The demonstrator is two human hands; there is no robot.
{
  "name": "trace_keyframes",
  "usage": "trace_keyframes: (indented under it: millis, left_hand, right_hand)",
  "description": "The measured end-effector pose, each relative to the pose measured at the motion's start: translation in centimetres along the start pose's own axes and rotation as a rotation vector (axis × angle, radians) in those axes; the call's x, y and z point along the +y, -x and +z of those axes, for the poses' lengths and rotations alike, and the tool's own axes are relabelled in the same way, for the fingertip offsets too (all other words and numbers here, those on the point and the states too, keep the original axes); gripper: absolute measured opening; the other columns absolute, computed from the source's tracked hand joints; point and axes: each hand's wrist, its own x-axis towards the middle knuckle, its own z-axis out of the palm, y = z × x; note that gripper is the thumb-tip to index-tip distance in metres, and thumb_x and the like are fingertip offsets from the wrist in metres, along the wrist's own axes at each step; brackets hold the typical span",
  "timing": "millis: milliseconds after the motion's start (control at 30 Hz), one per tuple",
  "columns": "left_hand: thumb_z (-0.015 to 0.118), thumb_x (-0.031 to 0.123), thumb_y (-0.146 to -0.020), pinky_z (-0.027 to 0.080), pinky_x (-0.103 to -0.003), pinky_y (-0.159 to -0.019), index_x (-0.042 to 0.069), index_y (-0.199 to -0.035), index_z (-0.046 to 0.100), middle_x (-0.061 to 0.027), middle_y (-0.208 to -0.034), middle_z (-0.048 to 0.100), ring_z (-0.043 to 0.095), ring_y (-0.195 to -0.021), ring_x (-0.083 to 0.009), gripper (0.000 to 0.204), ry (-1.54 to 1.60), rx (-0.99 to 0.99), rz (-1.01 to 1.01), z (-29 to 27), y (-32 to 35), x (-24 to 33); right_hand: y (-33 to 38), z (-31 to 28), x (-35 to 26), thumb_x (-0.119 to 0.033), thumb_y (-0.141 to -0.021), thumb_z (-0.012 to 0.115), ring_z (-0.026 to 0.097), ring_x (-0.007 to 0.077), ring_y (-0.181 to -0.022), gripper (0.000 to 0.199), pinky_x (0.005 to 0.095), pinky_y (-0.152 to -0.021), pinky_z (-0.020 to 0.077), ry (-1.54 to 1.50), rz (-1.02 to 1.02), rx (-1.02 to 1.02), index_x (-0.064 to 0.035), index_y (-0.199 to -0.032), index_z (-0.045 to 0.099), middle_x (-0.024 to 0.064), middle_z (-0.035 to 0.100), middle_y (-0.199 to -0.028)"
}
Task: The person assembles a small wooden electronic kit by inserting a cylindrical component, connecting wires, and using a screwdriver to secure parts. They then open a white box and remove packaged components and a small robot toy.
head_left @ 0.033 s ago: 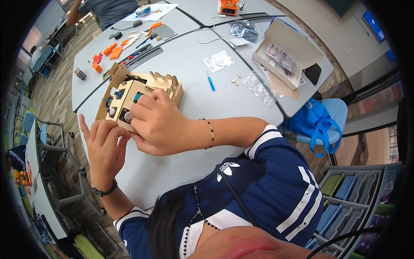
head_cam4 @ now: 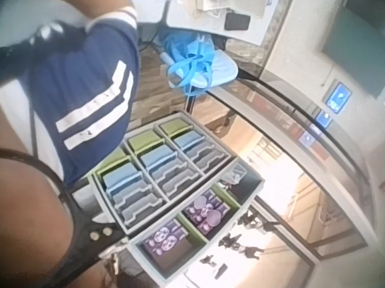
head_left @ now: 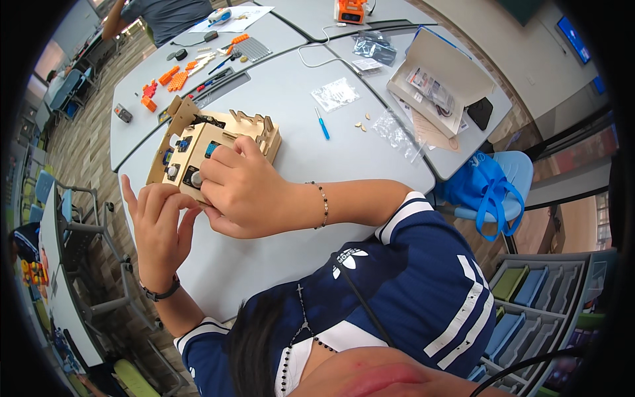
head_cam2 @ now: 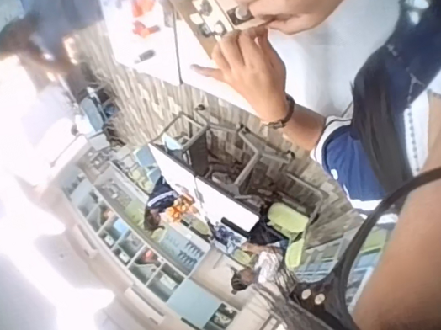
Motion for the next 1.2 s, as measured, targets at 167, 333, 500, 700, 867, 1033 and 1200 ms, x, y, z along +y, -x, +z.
trace_keyframes:
  millis: [167,333,500,700,867,1033,1200]
  left_hand:
    - [0.07,0.01,-0.068,0.016,-0.056,-0.107,0.015,-0.083,0.065,0.0019,-0.085,0.054,0.051,-0.087,-0.0207,0.017,-0.008,0.015,0.019,-0.1,0.0,-0.5]
    - [0.071,0.012,-0.067,0.017,-0.056,-0.106,0.016,-0.08,0.067,0.0026,-0.083,0.056,0.052,-0.088,-0.0205,0.014,0.017,-0.004,-0.016,0.3,-0.1,-1.0]
    - [0.072,0.015,-0.069,0.019,-0.059,-0.101,0.018,-0.08,0.065,0.0052,-0.084,0.057,0.054,-0.09,-0.0186,0.013,0.093,0.032,0.04,0.1,-0.5,-1.3]
    - [0.076,0.014,-0.063,0.019,-0.053,-0.105,0.016,-0.078,0.066,0.0043,-0.082,0.057,0.054,-0.09,-0.0187,0.019,0.082,0.1,0.062,0.4,-0.1,-1.2]
    - [0.076,0.013,-0.063,0.019,-0.056,-0.106,0.016,-0.074,0.063,0.0049,-0.081,0.056,0.054,-0.087,-0.018,0.018,0.082,0.084,0.063,0.2,-0.3,-1.1]
    - [0.074,0.012,-0.065,0.019,-0.057,-0.107,0.015,-0.074,0.06,0.004,-0.084,0.056,0.055,-0.087,-0.0189,0.017,0.063,0.077,0.097,0.3,-0.3,-0.9]
    - [0.072,0.01,-0.066,0.019,-0.057,-0.106,0.013,-0.077,0.059,0.0022,-0.088,0.055,0.055,-0.09,-0.0203,0.017,0.053,0.06,0.082,0.5,-0.3,-0.8]
  right_hand:
    - [-0.1,0.1,0.1,-0.016,-0.063,0.066,0.045,0.0207,-0.079,0.014,0.0384,-0.072,0.0317,-0.003,0.0,0.003,-0.0086,-0.065,0.054,0.0034,0.049,-0.076]
    - [-0.3,-0.2,0.5,-0.016,-0.064,0.066,0.049,0.021,-0.081,0.013,0.0394,-0.073,0.0318,0.014,0.014,-0.037,-0.0101,-0.065,0.054,0.0034,0.05,-0.077]
    - [-0.6,-0.5,0.7,-0.017,-0.064,0.066,0.049,0.0207,-0.081,0.012,0.0382,-0.072,0.0313,-0.038,-0.008,-0.067,-0.0104,-0.065,0.056,0.0024,0.051,-0.078]
    - [-0.6,-0.8,0.8,-0.016,-0.063,0.07,0.048,0.018,-0.078,0.015,0.0356,-0.07,0.0303,-0.033,-0.031,-0.08,-0.0117,-0.064,0.055,-0.0002,0.051,-0.077]
    - [-0.8,-1.1,0.8,-0.016,-0.062,0.071,0.048,0.0177,-0.077,0.016,0.0343,-0.07,0.0304,-0.023,-0.035,-0.096,-0.012,-0.063,0.055,-0.0007,0.051,-0.077]
    - [-0.8,-1.1,0.9,-0.016,-0.062,0.07,0.047,0.0179,-0.077,0.015,0.0347,-0.069,0.0298,-0.024,-0.037,-0.096,-0.012,-0.062,0.056,-0.0008,0.051,-0.076]
    - [-0.8,-1.2,1.0,-0.013,-0.062,0.066,0.047,0.0185,-0.076,0.011,0.035,-0.069,0.0298,-0.039,-0.049,-0.106,-0.0113,-0.063,0.056,-0.0001,0.051,-0.076]
